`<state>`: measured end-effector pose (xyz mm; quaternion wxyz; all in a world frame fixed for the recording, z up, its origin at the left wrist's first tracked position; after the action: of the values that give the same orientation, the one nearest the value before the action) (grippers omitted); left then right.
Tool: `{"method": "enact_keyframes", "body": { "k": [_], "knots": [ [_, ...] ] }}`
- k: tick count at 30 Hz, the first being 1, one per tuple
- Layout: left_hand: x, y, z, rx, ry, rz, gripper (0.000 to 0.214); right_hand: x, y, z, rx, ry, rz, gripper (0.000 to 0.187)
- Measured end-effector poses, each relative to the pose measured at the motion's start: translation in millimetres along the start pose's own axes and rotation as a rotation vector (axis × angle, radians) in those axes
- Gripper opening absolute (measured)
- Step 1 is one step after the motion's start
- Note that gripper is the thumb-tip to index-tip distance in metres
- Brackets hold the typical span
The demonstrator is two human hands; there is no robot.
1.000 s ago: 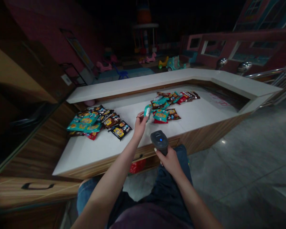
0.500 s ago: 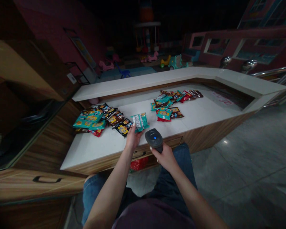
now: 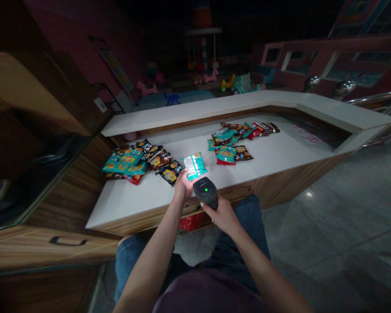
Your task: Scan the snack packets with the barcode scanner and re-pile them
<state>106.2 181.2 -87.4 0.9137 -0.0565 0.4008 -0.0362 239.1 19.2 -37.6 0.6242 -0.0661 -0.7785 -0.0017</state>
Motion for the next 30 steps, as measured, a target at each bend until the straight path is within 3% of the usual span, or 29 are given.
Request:
{"method": "enact_keyframes", "body": {
  "k": [5,11,14,20,25,30],
  "knots": [
    [-10,-11,-0.2,-0.041,0.172,0.089,0.03,-2,-1,-5,-0.025,0.003,0.018,0.031],
    [-66,-35,-0.6,0.109,1.062,0.736,0.042,-2,-1,-14,-0.066,-0.015,0.016,0.032],
    [-88,-40,-17.6,0.098,1.399,0.891,0.039,-5,0,-12,-0.057,0.012,0.031,0.033],
    [-100,-34,-49.4,0.087,1.647,0.846,0.035,-13,1,-6,-0.037,0.037,0.051,0.034],
    [-113,-11,-52.9,0.065,1.711,0.774,0.035,-12,3,-10,-0.05,0.022,0.042,0.033],
    [-124,6,-50.8,-0.006,1.759,0.793,0.042,-15,4,-17,-0.087,0.041,0.042,0.034]
  ]
}}
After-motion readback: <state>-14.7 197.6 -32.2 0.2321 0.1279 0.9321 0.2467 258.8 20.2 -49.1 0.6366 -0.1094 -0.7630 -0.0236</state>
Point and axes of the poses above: each hand's wrist, its own y-axis towards the middle knuckle, its own z-axis out of the palm, x = y × z, the point moved 3 cm from there along y, towards the middle knuckle, and after that the axes turned 1 degree about z, right-handed, at the moved point
